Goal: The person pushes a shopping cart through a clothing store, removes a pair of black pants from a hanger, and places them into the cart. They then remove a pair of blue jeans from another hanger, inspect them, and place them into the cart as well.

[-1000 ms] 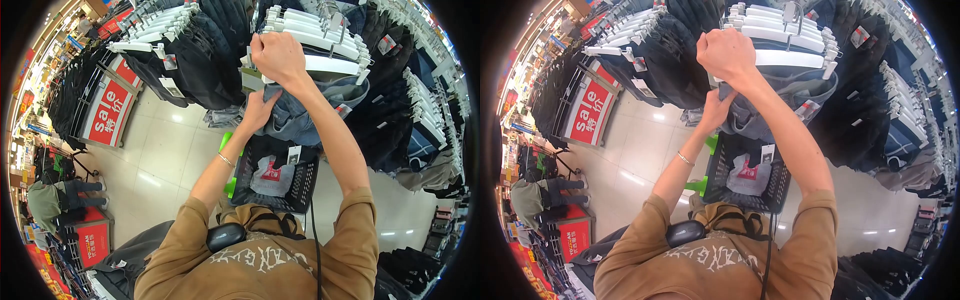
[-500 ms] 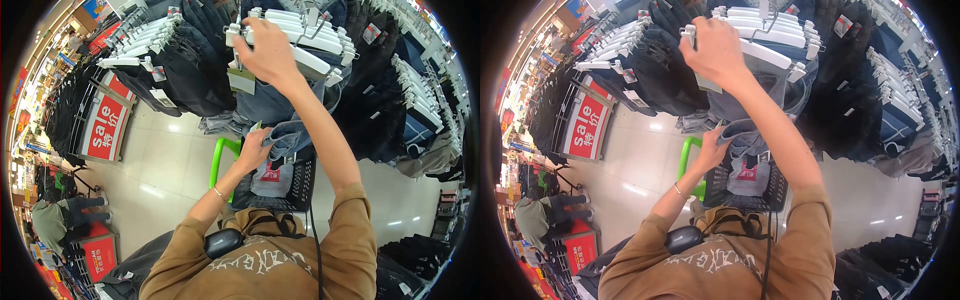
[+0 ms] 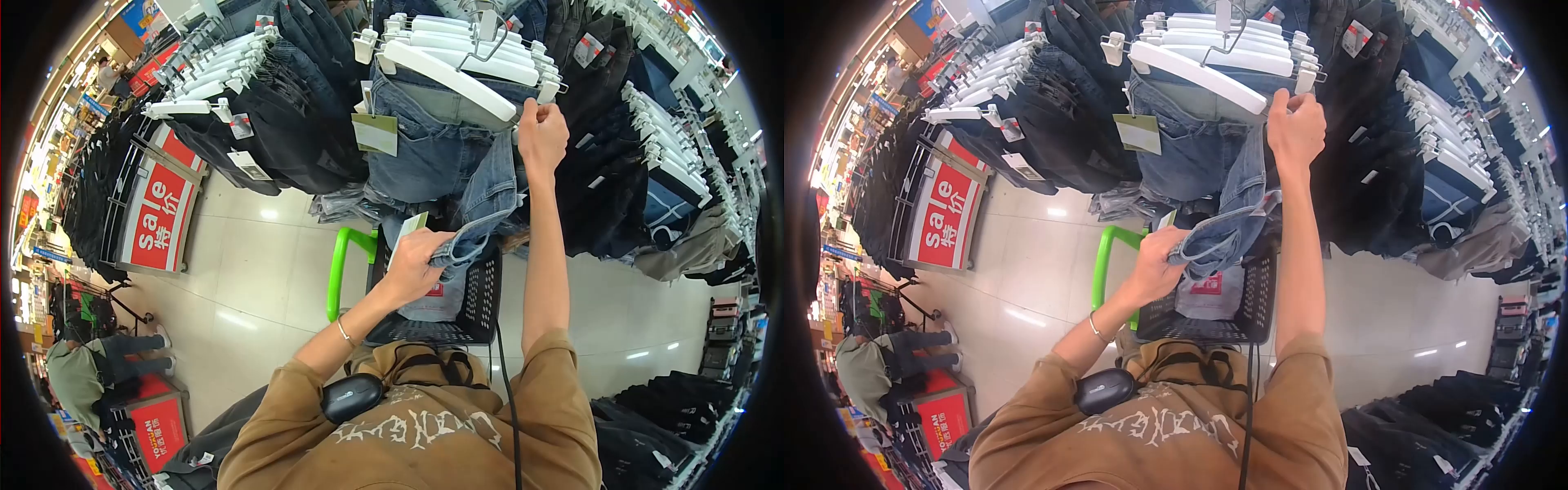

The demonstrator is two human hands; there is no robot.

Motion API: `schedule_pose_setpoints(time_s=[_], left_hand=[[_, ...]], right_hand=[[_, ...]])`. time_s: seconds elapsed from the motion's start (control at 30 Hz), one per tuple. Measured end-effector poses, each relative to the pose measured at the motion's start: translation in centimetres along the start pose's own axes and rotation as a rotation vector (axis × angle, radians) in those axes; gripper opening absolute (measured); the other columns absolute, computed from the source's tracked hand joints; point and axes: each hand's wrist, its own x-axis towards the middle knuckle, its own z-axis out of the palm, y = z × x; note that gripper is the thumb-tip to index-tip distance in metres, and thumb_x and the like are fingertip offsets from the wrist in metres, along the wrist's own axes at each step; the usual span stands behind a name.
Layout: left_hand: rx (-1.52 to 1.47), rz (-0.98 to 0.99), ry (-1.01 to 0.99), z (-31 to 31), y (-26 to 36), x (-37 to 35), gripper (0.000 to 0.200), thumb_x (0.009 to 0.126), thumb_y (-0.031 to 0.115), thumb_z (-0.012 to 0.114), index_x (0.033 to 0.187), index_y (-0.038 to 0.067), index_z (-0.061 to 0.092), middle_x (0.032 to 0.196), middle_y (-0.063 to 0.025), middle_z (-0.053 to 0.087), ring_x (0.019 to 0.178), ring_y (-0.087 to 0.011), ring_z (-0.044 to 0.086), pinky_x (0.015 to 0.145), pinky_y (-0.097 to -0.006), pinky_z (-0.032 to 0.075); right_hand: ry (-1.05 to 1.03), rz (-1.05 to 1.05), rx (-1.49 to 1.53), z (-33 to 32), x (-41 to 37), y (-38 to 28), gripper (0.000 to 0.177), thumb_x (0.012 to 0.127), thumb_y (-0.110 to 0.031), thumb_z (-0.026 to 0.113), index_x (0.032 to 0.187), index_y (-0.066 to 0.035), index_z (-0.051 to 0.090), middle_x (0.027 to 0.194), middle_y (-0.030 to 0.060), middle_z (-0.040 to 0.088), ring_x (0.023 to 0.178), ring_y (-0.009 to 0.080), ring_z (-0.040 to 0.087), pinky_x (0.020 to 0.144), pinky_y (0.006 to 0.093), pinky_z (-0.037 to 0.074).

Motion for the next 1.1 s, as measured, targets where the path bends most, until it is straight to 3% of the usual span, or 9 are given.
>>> schedule_pose_setpoints(time_s=[0.03,0.37,0.43,0.8,0.87,0.93,1.1], left_hand=[[-0.013,0.011,-0.007,-0.2,0.6,0.0,0.034,0.064,-0.001,0.063,0.098,-0.002,0.061,0.076,-0.0151,0.062,0.067,-0.0297,0.057,0.061,-0.0352,0.045],[-0.128,0.006,0.018,-1.4,2.9,-1.6,0.031,0.064,-0.004,0.064,0.095,-0.005,0.061,0.079,-0.0147,0.064,0.068,-0.0273,0.060,0.062,-0.0318,0.046],[-0.163,0.009,0.088,-1.4,3.0,-1.7,0.016,0.068,-0.009,0.059,0.083,-0.006,0.060,0.072,-0.0135,0.060,0.061,-0.0248,0.056,0.056,-0.0290,0.043],[-0.123,-0.147,0.157,-1.9,2.0,-3.1,0.024,0.068,-0.004,0.064,0.091,-0.005,0.061,0.075,-0.0130,0.063,0.066,-0.0249,0.058,0.060,-0.0305,0.045],[-0.106,-0.139,0.162,-2.0,2.2,-3.1,0.024,0.067,-0.004,0.064,0.091,-0.005,0.061,0.076,-0.0129,0.063,0.066,-0.0247,0.058,0.060,-0.0305,0.045],[-0.081,-0.148,0.137,-2.1,3.0,-2.7,0.013,0.073,-0.005,0.060,0.087,-0.004,0.061,0.068,-0.0110,0.059,0.059,-0.0183,0.055,0.055,-0.0270,0.041],[-0.089,-0.057,0.129,-1.6,3.2,-2.3,0.013,0.070,-0.005,0.061,0.084,-0.004,0.060,0.067,-0.0125,0.057,0.059,-0.0247,0.054,0.054,-0.0290,0.041]], right_hand=[[-0.119,0.086,-0.001,0.0,-0.3,-0.2,0.039,0.078,-0.038,0.051,0.078,-0.001,0.063,0.082,0.0189,0.065,0.080,0.0364,0.061,0.076,0.0431,0.046],[-0.003,-0.039,0.123,1.2,-0.7,0.5,0.034,0.078,-0.025,0.048,0.067,0.004,0.062,0.065,0.0243,0.059,0.065,0.0416,0.059,0.062,0.0442,0.046],[-0.012,-0.057,0.128,1.3,-0.7,0.8,0.033,0.078,-0.023,0.046,0.067,0.004,0.062,0.066,0.0246,0.059,0.065,0.0416,0.059,0.063,0.0442,0.046],[-0.043,-0.151,0.119,0.7,-0.7,0.9,0.030,0.078,-0.020,0.045,0.070,0.003,0.063,0.070,0.0250,0.060,0.067,0.0401,0.060,0.064,0.0433,0.047],[-0.009,-0.099,0.120,0.9,-0.8,1.0,0.032,0.078,-0.024,0.048,0.069,0.002,0.063,0.070,0.0229,0.061,0.067,0.0388,0.061,0.064,0.0427,0.047],[-0.035,-0.049,0.081,0.5,-1.1,0.2,0.034,0.078,-0.028,0.050,0.068,0.002,0.063,0.069,0.0216,0.062,0.067,0.0384,0.061,0.064,0.0429,0.047],[-0.053,0.017,0.023,0.1,-2.5,-1.7,0.041,0.077,-0.038,0.054,0.065,0.000,0.063,0.065,0.0189,0.062,0.066,0.0373,0.061,0.065,0.0436,0.046]])
